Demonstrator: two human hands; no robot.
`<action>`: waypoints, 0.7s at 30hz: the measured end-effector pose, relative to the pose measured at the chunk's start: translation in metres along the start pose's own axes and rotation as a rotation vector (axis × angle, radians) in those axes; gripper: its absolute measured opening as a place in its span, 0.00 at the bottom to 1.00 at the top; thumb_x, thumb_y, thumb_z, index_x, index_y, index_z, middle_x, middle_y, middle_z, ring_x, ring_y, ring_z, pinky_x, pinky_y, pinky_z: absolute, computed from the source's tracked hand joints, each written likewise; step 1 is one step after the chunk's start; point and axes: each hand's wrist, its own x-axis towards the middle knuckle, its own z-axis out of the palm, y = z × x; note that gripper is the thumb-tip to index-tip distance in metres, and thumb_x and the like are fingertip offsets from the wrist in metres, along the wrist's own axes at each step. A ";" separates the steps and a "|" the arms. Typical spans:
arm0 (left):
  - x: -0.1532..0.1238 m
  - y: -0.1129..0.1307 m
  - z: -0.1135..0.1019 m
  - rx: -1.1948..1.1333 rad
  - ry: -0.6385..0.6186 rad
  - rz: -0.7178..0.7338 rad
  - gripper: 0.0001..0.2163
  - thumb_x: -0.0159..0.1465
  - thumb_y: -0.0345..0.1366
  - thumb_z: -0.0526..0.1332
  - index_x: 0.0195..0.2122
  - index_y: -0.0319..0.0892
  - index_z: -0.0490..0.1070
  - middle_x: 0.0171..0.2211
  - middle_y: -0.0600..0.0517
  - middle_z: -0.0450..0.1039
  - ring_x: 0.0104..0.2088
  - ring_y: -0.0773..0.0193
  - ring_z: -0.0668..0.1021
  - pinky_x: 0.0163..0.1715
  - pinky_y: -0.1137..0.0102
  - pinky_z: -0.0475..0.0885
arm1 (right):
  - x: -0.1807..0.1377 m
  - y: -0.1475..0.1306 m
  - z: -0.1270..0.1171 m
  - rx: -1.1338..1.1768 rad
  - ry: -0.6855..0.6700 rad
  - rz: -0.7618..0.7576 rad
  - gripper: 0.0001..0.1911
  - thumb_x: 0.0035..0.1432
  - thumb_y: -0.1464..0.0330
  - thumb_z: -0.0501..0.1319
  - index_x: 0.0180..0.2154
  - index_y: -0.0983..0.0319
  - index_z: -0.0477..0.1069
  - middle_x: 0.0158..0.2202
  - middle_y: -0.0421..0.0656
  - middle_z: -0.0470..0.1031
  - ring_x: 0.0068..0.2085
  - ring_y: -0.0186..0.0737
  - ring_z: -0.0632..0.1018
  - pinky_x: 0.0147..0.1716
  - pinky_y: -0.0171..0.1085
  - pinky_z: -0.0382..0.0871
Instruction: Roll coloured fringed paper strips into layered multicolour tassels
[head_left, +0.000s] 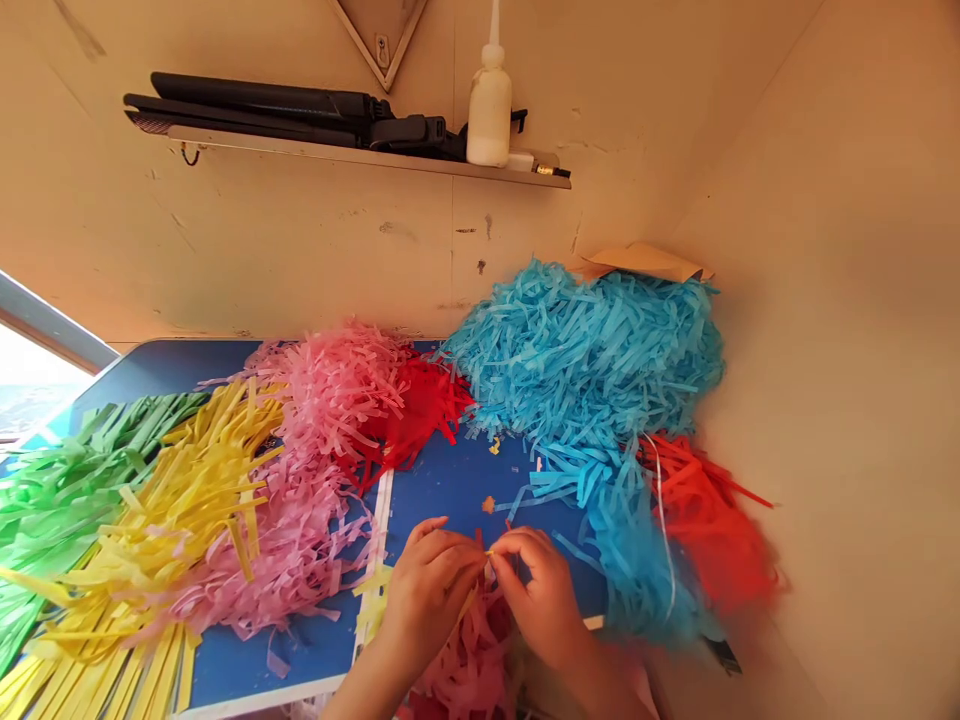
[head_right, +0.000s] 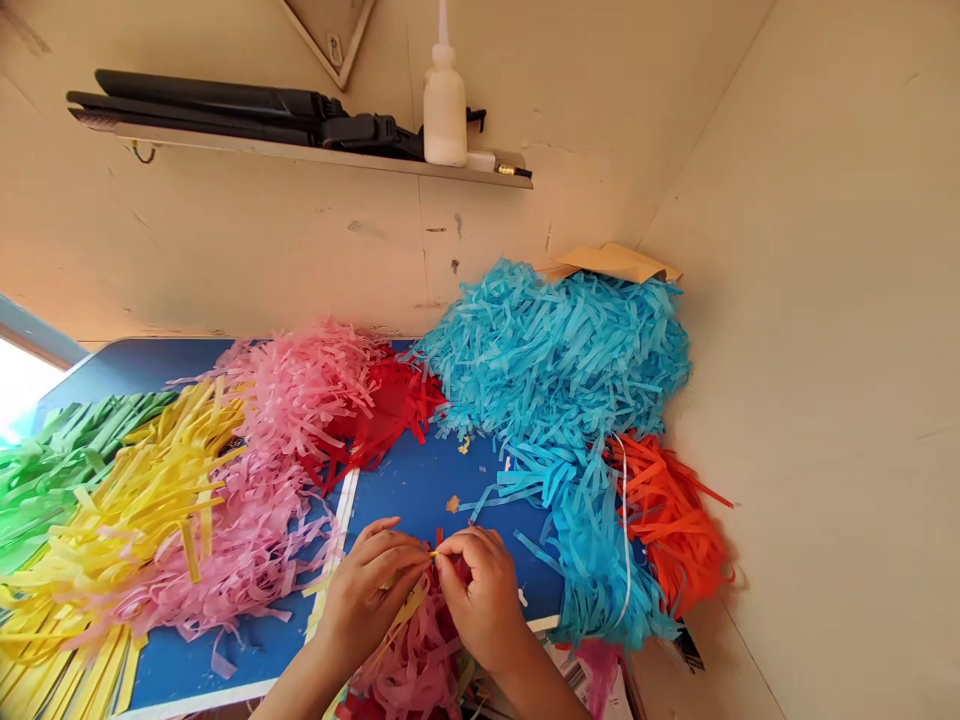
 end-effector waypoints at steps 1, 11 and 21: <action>0.000 0.000 0.001 -0.001 -0.015 -0.015 0.06 0.66 0.28 0.59 0.37 0.47 0.73 0.33 0.57 0.80 0.32 0.67 0.81 0.52 0.61 0.70 | 0.001 0.000 0.000 -0.003 0.006 -0.003 0.07 0.61 0.74 0.57 0.31 0.58 0.69 0.31 0.38 0.77 0.34 0.38 0.76 0.39 0.36 0.65; -0.003 -0.006 0.008 -0.010 -0.075 -0.187 0.12 0.67 0.42 0.57 0.27 0.46 0.73 0.25 0.55 0.78 0.26 0.64 0.81 0.26 0.74 0.75 | 0.003 0.011 -0.006 -0.118 -0.005 -0.075 0.04 0.58 0.71 0.61 0.32 0.57 0.73 0.31 0.38 0.79 0.34 0.38 0.78 0.39 0.37 0.67; 0.012 -0.009 -0.013 -0.264 -0.093 -0.309 0.15 0.60 0.53 0.63 0.29 0.49 0.80 0.27 0.53 0.81 0.27 0.64 0.82 0.28 0.79 0.77 | 0.118 0.138 -0.184 -0.923 0.208 0.588 0.09 0.61 0.69 0.61 0.38 0.65 0.79 0.45 0.55 0.78 0.44 0.49 0.79 0.39 0.38 0.69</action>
